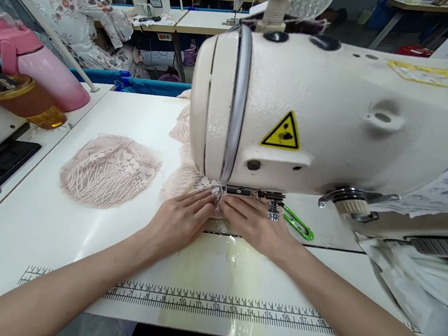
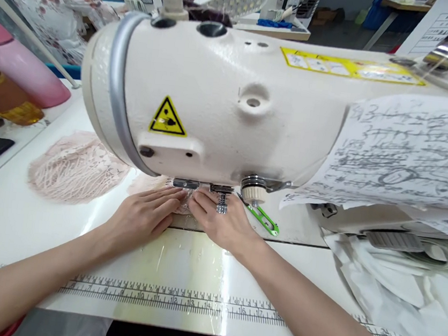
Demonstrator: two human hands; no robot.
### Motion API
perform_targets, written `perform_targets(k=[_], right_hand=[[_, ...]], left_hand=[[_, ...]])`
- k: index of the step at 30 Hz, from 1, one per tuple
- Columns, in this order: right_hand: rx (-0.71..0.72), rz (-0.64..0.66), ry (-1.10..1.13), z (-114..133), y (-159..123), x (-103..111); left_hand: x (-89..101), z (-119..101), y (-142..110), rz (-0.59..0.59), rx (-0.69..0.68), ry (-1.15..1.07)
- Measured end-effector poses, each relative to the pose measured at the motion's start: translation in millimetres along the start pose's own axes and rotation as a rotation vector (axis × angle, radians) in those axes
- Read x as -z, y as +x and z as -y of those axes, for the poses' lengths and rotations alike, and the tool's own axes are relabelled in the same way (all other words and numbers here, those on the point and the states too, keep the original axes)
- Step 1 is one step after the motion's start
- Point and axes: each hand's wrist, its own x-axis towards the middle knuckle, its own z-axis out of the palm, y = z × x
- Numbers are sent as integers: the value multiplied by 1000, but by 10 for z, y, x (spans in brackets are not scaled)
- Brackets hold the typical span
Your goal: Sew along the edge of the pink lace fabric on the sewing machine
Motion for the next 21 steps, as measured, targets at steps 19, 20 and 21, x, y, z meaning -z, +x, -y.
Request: perform_targets(k=[19, 20, 21], right_hand=[[-43, -73, 316, 22, 49, -35], [-36, -60, 300, 30, 48, -21], [-31, -50, 285, 39, 47, -9]], left_hand=[[6, 32, -10, 1, -2, -15], [-3, 50, -22, 32, -23, -6], [-11, 65, -32, 58, -39, 6]])
